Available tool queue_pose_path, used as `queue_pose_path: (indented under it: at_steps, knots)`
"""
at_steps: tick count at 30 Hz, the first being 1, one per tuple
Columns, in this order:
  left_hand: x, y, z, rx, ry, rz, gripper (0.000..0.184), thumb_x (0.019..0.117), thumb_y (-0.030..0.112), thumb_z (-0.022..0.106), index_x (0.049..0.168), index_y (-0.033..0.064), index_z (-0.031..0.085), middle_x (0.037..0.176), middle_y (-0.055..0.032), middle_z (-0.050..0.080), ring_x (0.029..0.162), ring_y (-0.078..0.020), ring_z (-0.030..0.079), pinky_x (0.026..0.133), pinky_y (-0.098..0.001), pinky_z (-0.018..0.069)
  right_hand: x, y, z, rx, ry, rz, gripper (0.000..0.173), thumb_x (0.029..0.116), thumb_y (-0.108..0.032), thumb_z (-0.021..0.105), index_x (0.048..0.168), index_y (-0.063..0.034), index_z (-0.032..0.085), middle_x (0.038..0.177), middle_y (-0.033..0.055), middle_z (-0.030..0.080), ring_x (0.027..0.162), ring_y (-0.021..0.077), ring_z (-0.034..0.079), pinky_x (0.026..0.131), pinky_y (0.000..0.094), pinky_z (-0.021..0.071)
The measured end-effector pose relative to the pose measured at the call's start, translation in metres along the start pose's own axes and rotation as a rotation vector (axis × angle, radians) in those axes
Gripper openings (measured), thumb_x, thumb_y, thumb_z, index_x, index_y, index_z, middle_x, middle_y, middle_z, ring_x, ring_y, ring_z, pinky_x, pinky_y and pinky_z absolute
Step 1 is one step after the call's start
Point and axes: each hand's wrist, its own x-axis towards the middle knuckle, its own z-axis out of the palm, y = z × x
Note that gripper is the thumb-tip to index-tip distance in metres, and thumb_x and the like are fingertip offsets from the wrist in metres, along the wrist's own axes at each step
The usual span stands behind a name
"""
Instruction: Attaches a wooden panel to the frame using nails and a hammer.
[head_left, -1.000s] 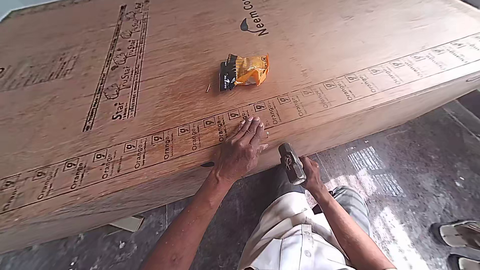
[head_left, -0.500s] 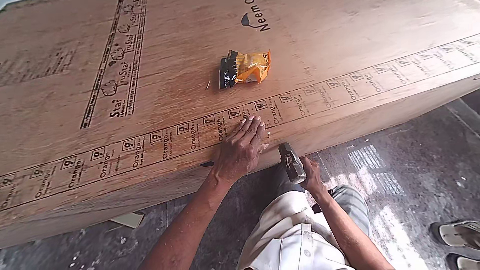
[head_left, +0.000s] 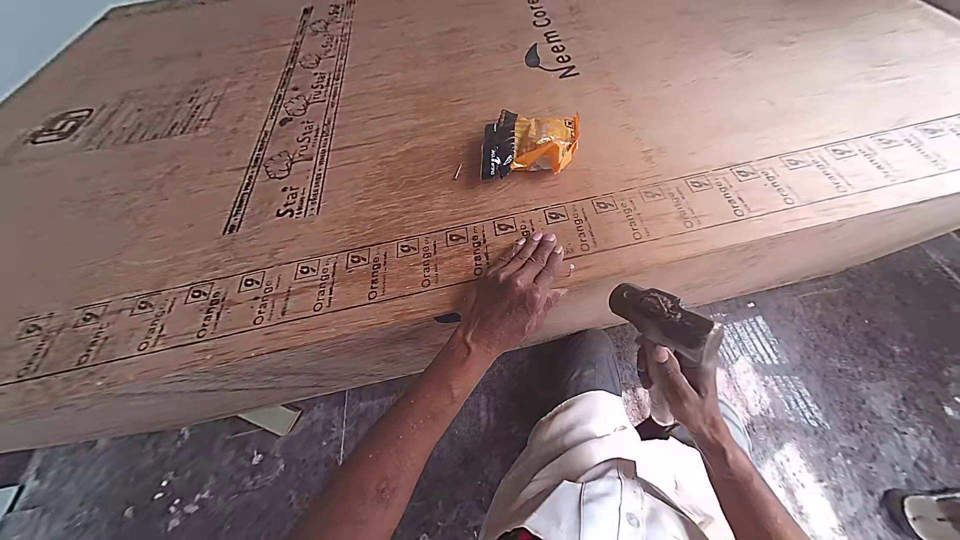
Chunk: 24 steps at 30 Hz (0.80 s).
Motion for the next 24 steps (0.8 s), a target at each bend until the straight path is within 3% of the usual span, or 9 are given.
queue_pose_path:
  at_steps: [2, 4, 7, 10, 12, 17, 20, 22, 24]
  knots:
    - [0.004, 0.000, -0.001, -0.009, -0.008, -0.034, 0.055, 0.1006, 0.042, 0.057, 0.135, -0.0006, 0.065, 0.144, -0.0167, 0.061, 0.139, -0.0302, 0.055, 0.117, -0.0453, 0.0421, 0.016, -0.050, -0.010, 0.142, -0.073, -0.015, 0.031, 0.1043, -0.045, 0.056, 0.115, -0.0174, 0.065, 0.073, -0.0113, 0.062, 0.057, 0.0004, 0.057, 0.051, 0.0195, 0.0517]
    - [0.008, 0.005, 0.000, 0.019, -0.084, -0.149, 0.093, 0.0861, 0.063, 0.069, 0.145, -0.0060, 0.052, 0.153, -0.0242, 0.049, 0.147, -0.0380, 0.043, 0.123, -0.0541, 0.0299, 0.032, -0.083, -0.018, 0.196, -0.145, -0.106, 0.038, 0.1066, -0.048, 0.050, 0.129, -0.0201, 0.061, 0.080, -0.0088, 0.065, 0.062, 0.0030, 0.061, 0.054, 0.0200, 0.0549]
    - [0.017, 0.011, 0.003, 0.131, -0.174, -0.332, 0.124, 0.0696, 0.073, 0.077, 0.151, -0.0124, 0.039, 0.158, -0.0334, 0.036, 0.152, -0.0462, 0.030, 0.126, -0.0561, 0.0201, 0.041, -0.086, -0.024, 0.055, -0.130, -0.155, 0.048, 0.1043, -0.062, 0.040, 0.126, -0.0257, 0.063, 0.074, -0.0119, 0.061, 0.059, 0.0006, 0.059, 0.053, 0.0188, 0.0523]
    - [0.018, 0.015, 0.006, 0.164, -0.163, -0.371, 0.120, 0.0720, 0.072, 0.076, 0.149, -0.0134, 0.041, 0.158, -0.0335, 0.037, 0.152, -0.0421, 0.033, 0.126, -0.0535, 0.0213, 0.045, -0.092, -0.036, -0.300, -0.114, -0.090, 0.044, 0.1084, -0.052, 0.042, 0.109, -0.0119, 0.061, 0.067, -0.0116, 0.055, 0.051, -0.0021, 0.053, 0.045, 0.0181, 0.0492]
    - [0.017, 0.018, 0.006, 0.157, -0.166, -0.390, 0.120, 0.0720, 0.072, 0.076, 0.150, -0.0121, 0.040, 0.159, -0.0323, 0.036, 0.153, -0.0403, 0.031, 0.126, -0.0523, 0.0216, 0.053, -0.108, -0.038, -0.438, -0.145, -0.107, 0.049, 0.1083, -0.053, 0.042, 0.107, -0.0084, 0.062, 0.066, -0.0102, 0.055, 0.051, -0.0023, 0.053, 0.044, 0.0186, 0.0492]
    - [0.018, 0.021, 0.006, 0.168, -0.226, -0.410, 0.117, 0.0781, 0.071, 0.071, 0.152, -0.0131, 0.036, 0.163, -0.0298, 0.031, 0.155, -0.0384, 0.027, 0.127, -0.0509, 0.0177, 0.094, -0.176, -0.033, -0.274, -0.072, -0.330, 0.040, 0.1025, -0.062, 0.048, 0.096, -0.0237, 0.058, 0.070, -0.0081, 0.061, 0.053, 0.0062, 0.058, 0.045, 0.0231, 0.0499]
    - [0.017, 0.021, 0.008, 0.155, -0.193, -0.405, 0.113, 0.0779, 0.068, 0.073, 0.150, -0.0120, 0.040, 0.162, -0.0296, 0.032, 0.155, -0.0380, 0.028, 0.127, -0.0504, 0.0188, 0.104, -0.177, -0.020, -0.484, -0.176, -0.177, 0.046, 0.1042, -0.064, 0.039, 0.094, -0.0220, 0.054, 0.064, -0.0107, 0.054, 0.049, 0.0030, 0.054, 0.042, 0.0225, 0.0474]
    - [0.017, 0.019, 0.006, 0.154, -0.177, -0.398, 0.110, 0.0768, 0.066, 0.075, 0.149, -0.0112, 0.043, 0.160, -0.0294, 0.037, 0.153, -0.0381, 0.032, 0.126, -0.0499, 0.0229, 0.109, -0.153, -0.009, -0.799, -0.378, 0.049, 0.052, 0.1050, -0.063, 0.034, 0.086, -0.0188, 0.052, 0.057, -0.0105, 0.044, 0.045, 0.0012, 0.048, 0.041, 0.0220, 0.0418]
    - [0.017, 0.021, 0.004, 0.138, -0.241, -0.388, 0.109, 0.0791, 0.066, 0.074, 0.150, -0.0105, 0.041, 0.161, -0.0286, 0.035, 0.153, -0.0379, 0.032, 0.126, -0.0501, 0.0232, 0.112, -0.141, -0.008, -0.861, -0.458, 0.284, 0.054, 0.1041, -0.064, 0.034, 0.087, -0.0174, 0.053, 0.056, -0.0071, 0.046, 0.044, 0.0044, 0.049, 0.041, 0.0238, 0.0434]
